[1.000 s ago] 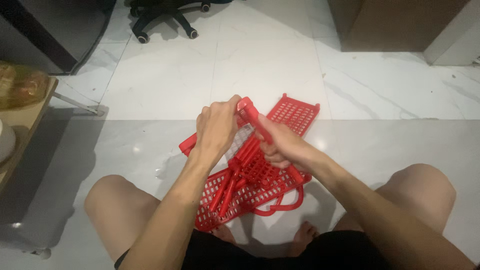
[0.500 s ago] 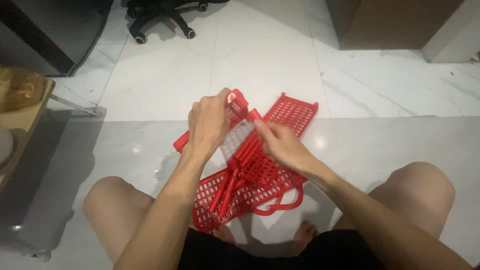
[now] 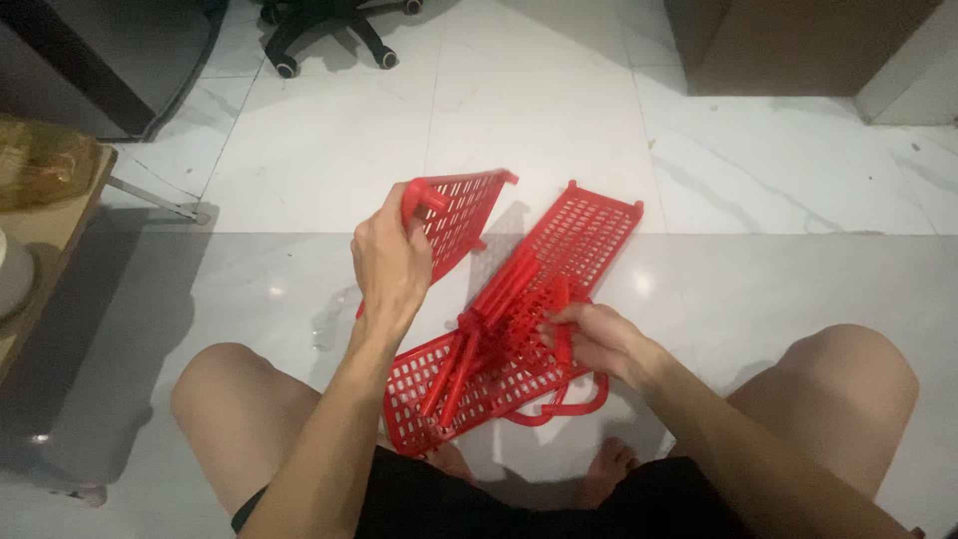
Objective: The person assembles a red plastic storage rack by hand. They connect the side panels to the base and insert the vertical support rods to form the structure.
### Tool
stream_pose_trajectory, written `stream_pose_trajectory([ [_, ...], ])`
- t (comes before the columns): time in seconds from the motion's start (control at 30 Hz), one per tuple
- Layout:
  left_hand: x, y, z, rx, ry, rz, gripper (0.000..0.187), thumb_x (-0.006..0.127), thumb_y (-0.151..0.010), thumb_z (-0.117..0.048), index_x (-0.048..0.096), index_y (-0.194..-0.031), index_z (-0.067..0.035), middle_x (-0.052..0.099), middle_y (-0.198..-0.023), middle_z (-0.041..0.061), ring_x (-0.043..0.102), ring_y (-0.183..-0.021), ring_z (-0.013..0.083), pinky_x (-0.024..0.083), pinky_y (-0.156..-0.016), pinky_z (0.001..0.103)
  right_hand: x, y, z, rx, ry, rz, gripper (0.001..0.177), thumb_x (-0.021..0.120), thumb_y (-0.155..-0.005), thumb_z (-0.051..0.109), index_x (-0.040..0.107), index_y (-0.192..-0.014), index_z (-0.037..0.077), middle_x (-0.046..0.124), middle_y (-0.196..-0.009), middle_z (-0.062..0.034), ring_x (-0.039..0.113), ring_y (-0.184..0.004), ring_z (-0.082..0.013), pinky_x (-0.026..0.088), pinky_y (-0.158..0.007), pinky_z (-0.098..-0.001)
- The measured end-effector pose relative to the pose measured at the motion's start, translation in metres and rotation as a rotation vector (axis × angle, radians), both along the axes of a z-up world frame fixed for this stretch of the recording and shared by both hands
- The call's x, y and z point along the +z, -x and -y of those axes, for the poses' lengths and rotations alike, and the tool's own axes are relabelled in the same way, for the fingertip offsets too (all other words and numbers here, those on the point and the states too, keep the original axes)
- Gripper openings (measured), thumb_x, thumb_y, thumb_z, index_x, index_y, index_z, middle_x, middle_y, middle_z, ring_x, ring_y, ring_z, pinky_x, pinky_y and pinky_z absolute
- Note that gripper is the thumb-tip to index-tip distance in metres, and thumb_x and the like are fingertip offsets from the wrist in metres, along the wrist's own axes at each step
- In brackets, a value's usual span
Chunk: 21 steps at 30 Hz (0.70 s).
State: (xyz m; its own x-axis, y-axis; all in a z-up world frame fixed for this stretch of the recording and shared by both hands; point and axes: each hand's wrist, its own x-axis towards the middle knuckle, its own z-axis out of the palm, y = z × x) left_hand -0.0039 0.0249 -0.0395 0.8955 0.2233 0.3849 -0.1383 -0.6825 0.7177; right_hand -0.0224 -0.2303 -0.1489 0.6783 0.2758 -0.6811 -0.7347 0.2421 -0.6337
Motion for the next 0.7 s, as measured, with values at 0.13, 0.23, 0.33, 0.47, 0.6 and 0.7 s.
stream_pose_trajectory([
  [0.13, -0.008, 0.013, -0.003, -0.041, -0.030, 0.130, 0.039, 0.055, -0.088, 0.008, 0.069, -0.121, -0.006, 0.072, -0.085, 0.020, 0.073, -0.077, 0.0374, 0.054, -0.070, 0.048, -0.021, -0.008, 0.001, -0.057, -0.079, 0.041, 0.029, 0.048, -0.099, 0.006, 0.052, -0.128, 0.003, 0.060, -0.119, -0.0142, 0.061, -0.108, -0.0232, 0.052, -0.100, -0.0420],
  [0.23, -0.014, 0.022, -0.003, -0.097, -0.020, 0.237, 0.045, 0.054, -0.084, 0.010, 0.067, -0.125, -0.004, 0.073, -0.098, 0.020, 0.073, -0.088, 0.0372, 0.056, -0.076, 0.046, -0.028, -0.013, -0.001, -0.011, -0.082, 0.097, 0.037, 0.046, -0.101, 0.011, 0.049, -0.134, -0.004, 0.058, -0.133, -0.0209, 0.059, -0.118, -0.0280, 0.047, -0.108, -0.0436],
  [0.33, -0.020, 0.024, -0.001, -0.119, -0.022, 0.290, 0.048, 0.055, -0.082, 0.011, 0.066, -0.126, -0.003, 0.074, -0.110, 0.020, 0.073, -0.096, 0.0363, 0.057, -0.081, 0.044, -0.025, -0.011, -0.006, 0.018, -0.028, 0.092, 0.045, 0.045, -0.101, 0.013, 0.044, -0.143, -0.004, 0.049, -0.147, -0.0228, 0.050, -0.133, -0.0304, 0.038, -0.117, -0.0441],
  [0.47, -0.034, 0.025, -0.003, -0.120, -0.003, 0.200, 0.051, 0.053, -0.080, 0.014, 0.068, -0.125, -0.004, 0.075, -0.111, 0.017, 0.074, -0.094, 0.0347, 0.058, -0.080, 0.043, -0.013, 0.001, -0.010, 0.057, 0.050, 0.045, 0.053, 0.046, -0.102, 0.017, 0.037, -0.150, -0.003, 0.041, -0.153, -0.0264, 0.042, -0.145, -0.0349, 0.034, -0.121, -0.0449],
  [0.6, -0.062, 0.022, -0.008, -0.208, -0.148, 0.355, 0.046, 0.059, -0.085, 0.013, 0.068, -0.126, -0.006, 0.074, -0.120, 0.015, 0.072, -0.104, 0.0337, 0.058, -0.090, 0.043, 0.003, 0.010, -0.011, 0.075, 0.066, -0.014, 0.056, 0.041, -0.104, 0.023, 0.030, -0.155, 0.001, 0.037, -0.157, -0.0234, 0.041, -0.148, -0.0345, 0.037, -0.122, -0.0456],
  [0.7, -0.085, 0.016, -0.008, -0.227, -0.362, 0.408, 0.047, 0.061, -0.088, 0.013, 0.069, -0.128, -0.010, 0.074, -0.125, 0.009, 0.071, -0.112, 0.0261, 0.053, -0.098, 0.047, 0.018, 0.012, -0.012, 0.059, -0.026, -0.010, 0.063, 0.032, -0.104, 0.038, 0.026, -0.157, 0.005, 0.040, -0.159, -0.0184, 0.043, -0.146, -0.0313, 0.039, -0.119, -0.0450],
])
